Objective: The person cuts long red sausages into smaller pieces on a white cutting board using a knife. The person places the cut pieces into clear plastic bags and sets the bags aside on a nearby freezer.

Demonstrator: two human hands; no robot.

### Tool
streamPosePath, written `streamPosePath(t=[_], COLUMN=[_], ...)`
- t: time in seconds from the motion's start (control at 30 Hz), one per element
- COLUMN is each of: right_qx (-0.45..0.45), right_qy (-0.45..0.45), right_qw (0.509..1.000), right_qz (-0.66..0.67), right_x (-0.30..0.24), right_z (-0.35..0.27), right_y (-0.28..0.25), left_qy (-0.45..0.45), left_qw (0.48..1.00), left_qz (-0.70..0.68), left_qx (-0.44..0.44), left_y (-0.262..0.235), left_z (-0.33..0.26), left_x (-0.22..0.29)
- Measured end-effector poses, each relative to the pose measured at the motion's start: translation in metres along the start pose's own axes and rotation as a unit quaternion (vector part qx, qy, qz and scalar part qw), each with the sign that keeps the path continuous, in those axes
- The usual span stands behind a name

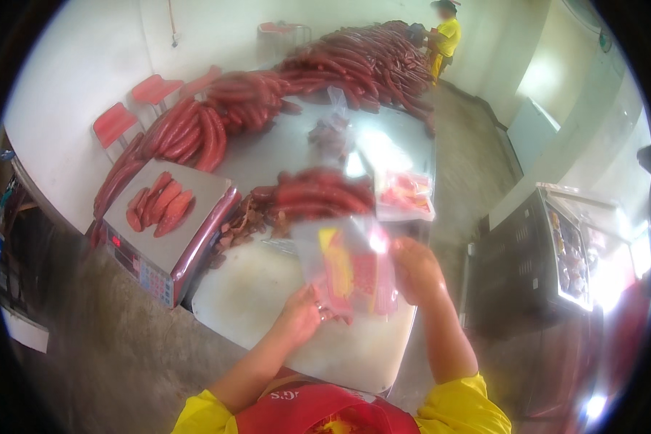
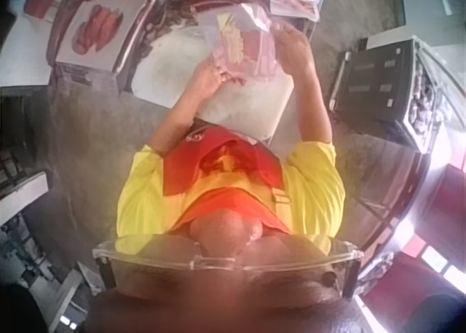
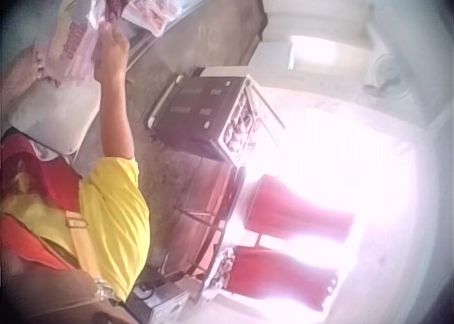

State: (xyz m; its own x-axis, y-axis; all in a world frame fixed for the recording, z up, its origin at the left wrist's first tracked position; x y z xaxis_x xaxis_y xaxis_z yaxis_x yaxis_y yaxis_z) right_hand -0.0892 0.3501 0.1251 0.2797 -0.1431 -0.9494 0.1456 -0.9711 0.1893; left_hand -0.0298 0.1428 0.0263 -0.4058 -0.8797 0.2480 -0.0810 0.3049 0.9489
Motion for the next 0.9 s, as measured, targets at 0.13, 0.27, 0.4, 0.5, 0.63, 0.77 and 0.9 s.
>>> streamPosePath(t=[0.13,0.27,0.4,0.5,0.63,0.77,0.9], right_qx=[-0.019,-0.005,-0.021,0.132,0.343,0.267,0.184], right_qy=[0.051,0.045,0.061,0.022,-0.286,-0.27,-0.232], right_qw=[0.996,0.998,0.995,0.981,0.848,0.839,0.797], right_qz=[0.066,-0.051,-0.076,-0.138,-0.285,-0.39,-0.526], right_x=[0.015,0.03,0.037,0.019,-0.034,-0.044,-0.012], right_z=[-0.015,-0.022,-0.014,0.003,0.037,0.095,0.123], right_y=[-0.003,-0.004,-0.015,-0.045,-0.097,-0.11,-0.115], left_qy=[0.152,0.237,0.268,0.357,0.446,0.502,0.539], left_qw=[0.976,0.923,0.878,0.849,0.78,0.742,0.694], left_qz=[0.077,0.269,0.346,0.33,0.362,0.349,0.369], left_qx=[0.132,0.138,0.193,0.206,0.249,0.275,0.304], left_y=[-0.013,-0.022,-0.028,-0.041,-0.073,-0.087,-0.07], left_z=[0.0,-0.017,-0.036,-0.055,-0.088,-0.109,-0.12], left_x=[0.006,0.015,0.041,0.074,0.099,0.097,0.102])
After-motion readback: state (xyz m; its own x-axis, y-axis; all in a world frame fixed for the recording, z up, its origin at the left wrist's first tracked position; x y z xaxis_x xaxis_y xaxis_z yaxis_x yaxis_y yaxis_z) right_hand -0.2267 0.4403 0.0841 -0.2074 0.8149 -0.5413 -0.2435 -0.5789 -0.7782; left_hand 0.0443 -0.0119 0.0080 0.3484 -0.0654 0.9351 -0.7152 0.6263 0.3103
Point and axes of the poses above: each hand's wrist, its own z-axis towards the middle knuckle, its own y-axis out of the palm, x = y × z, the point moved 1 cm from there along z, towards the middle knuckle, and after that the axes turned 10 degrees about -z, right-handed, at the moved point
